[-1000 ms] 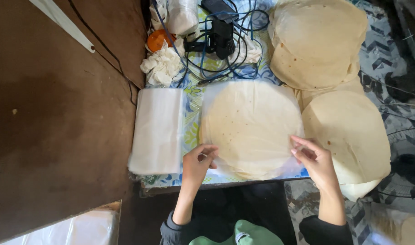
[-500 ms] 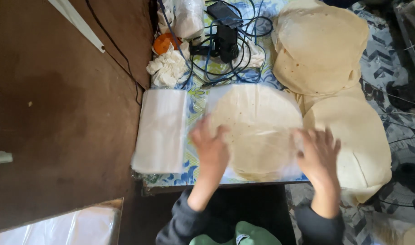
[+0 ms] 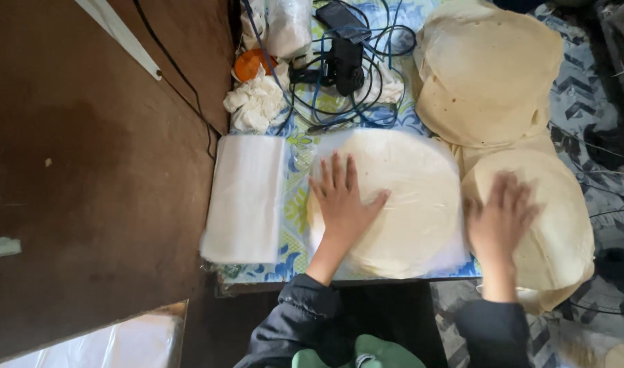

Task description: The person sorts flatbreads by hand, moving individual pieces from stacks and placing them onto plastic sheets or other stacks.

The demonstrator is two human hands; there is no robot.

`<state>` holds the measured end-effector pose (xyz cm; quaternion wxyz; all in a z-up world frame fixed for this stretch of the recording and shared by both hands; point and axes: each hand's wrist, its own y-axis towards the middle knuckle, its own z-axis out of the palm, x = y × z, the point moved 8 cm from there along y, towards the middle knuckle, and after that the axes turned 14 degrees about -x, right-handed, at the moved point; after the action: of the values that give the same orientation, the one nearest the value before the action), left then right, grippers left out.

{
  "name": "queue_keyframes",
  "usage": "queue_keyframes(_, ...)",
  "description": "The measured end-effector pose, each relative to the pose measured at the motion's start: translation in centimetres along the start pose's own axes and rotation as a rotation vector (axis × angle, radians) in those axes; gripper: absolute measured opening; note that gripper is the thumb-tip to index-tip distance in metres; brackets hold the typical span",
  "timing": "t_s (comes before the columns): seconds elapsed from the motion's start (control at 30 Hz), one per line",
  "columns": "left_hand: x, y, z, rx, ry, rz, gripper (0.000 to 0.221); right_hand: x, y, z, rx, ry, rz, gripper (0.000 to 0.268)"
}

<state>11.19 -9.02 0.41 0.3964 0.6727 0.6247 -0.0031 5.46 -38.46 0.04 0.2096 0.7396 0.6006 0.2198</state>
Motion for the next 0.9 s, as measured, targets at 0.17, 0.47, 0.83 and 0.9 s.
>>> queue_keyframes(0.17,0.3,-0.4,0.6,0.05,0.021,-0.011,0.103,-0.7,-2.7,-2.9,-0.01,0.186,-0.026,0.085)
queue_keyframes(0.47,-0.1,-0.2,-0.2,-0.01,0.006,0.017,0.098,-1.4,-4.2,-2.0,0.053,0.086,-0.071,0.065)
queue_keyframes(0.83,0.0,-0.3,0.0,-0.003,-0.002,0.022,0.096,-2.9,-4.2,-1.9,0.079,0.165,0.025,0.039)
queue_keyframes(0.9,0.0,-0.2,-0.1,0.004,-0.006,0.019,0.096,-3.3,-4.6,-1.4,0.069,0.18,0.026,0.039)
